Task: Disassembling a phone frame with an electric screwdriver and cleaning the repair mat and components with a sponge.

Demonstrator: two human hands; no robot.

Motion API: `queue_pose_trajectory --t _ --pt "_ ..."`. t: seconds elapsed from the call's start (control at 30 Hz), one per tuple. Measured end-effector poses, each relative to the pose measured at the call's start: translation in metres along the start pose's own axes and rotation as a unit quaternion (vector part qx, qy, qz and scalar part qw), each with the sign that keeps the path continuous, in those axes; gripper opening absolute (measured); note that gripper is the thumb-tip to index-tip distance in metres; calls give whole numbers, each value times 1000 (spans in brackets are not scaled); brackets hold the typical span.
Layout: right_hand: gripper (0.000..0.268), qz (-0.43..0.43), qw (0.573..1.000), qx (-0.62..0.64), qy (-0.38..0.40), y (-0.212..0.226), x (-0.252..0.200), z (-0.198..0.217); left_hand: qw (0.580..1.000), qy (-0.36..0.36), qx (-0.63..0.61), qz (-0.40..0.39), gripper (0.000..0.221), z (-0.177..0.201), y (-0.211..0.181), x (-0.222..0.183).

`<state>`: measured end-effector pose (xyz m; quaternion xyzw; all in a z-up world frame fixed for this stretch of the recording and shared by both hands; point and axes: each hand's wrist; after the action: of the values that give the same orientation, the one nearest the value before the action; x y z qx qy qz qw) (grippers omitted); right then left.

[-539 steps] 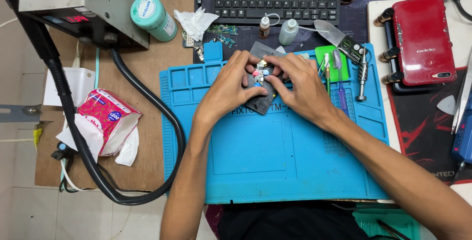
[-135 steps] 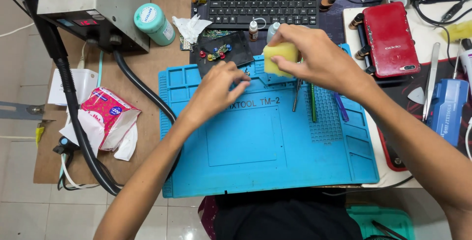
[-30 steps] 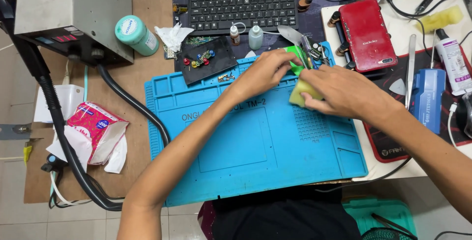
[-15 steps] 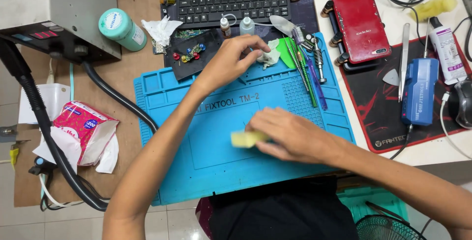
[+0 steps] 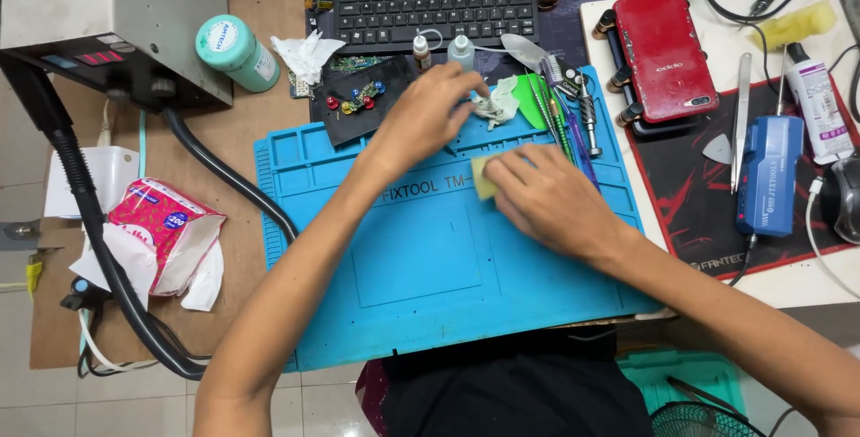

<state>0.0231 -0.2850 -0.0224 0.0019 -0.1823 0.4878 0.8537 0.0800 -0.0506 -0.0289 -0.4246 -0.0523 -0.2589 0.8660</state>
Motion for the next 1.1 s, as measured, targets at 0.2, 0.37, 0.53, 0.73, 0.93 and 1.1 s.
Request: queue_pose_trajectory --t 0.2,0.37,0.53,0.73,0.93,1.1 --pt "19 -58 893 424 137 -4 7 56 984 14 166 -61 24 -41 19 10" --pt "27 -186 932 311 23 -54 8 49 999 37 21 -5 14 -2 3 1" --pt "29 -253 934 251 -7 -71 31 53 975 168 -97 105 11 54 -35 -22" --pt "27 -230 935 271 6 -71 47 35 972 172 -55 150 31 43 -25 -35" --pt "28 -212 939 268 -37 -72 48 32 992 44 106 45 14 -35 -2 -17" --pt "31 -224 943 245 -38 -75 40 37 958 -47 267 -91 14 -72 6 -5"
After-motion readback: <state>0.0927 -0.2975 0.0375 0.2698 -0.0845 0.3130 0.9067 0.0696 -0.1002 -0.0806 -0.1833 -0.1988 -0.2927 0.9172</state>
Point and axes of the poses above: each hand's wrist, its own x-axis towards the middle knuckle, its own z-axis out of the back of the hand, y = z × x, and after that the axes turned 13 degrees about -x, right-handed
